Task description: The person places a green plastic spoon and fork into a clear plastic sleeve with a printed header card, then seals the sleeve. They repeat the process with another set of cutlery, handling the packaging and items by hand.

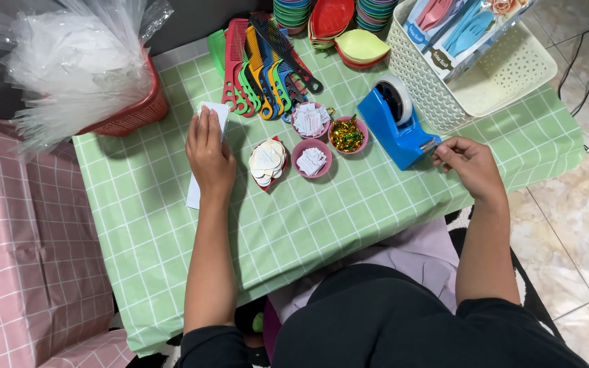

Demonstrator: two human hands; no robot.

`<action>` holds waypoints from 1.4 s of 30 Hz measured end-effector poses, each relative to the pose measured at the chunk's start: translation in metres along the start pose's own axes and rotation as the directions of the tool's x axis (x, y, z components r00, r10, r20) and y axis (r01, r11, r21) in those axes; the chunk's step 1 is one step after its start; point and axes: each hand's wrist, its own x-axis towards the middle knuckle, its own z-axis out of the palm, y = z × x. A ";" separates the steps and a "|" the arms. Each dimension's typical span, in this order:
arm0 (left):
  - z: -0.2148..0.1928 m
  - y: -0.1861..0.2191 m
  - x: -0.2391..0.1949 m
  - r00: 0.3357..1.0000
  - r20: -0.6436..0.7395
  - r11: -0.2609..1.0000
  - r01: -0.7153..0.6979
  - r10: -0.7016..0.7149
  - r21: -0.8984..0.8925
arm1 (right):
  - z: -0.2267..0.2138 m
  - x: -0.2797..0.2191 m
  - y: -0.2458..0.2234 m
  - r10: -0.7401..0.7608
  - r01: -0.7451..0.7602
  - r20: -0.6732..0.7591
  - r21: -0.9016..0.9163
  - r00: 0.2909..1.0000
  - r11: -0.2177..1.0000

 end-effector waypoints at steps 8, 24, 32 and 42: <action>0.008 -0.003 0.000 0.996 -0.085 0.997 0.046 -0.040 0.068 | -0.002 0.000 0.019 -0.111 0.119 -0.045 0.398 0.993 0.910; -0.020 0.020 0.005 0.961 -0.255 0.994 -0.101 0.108 0.040 | 0.042 -0.027 -0.115 -0.472 0.474 -0.043 0.028 0.880 0.880; -0.034 0.031 0.013 0.912 -0.365 0.983 -0.174 0.185 0.064 | 0.182 0.006 -0.206 -0.432 0.377 0.275 0.232 0.859 0.897; -0.029 0.024 0.024 0.776 -0.600 0.976 -0.094 0.197 0.199 | 0.324 0.096 -0.171 -0.605 0.458 0.287 0.441 0.743 0.772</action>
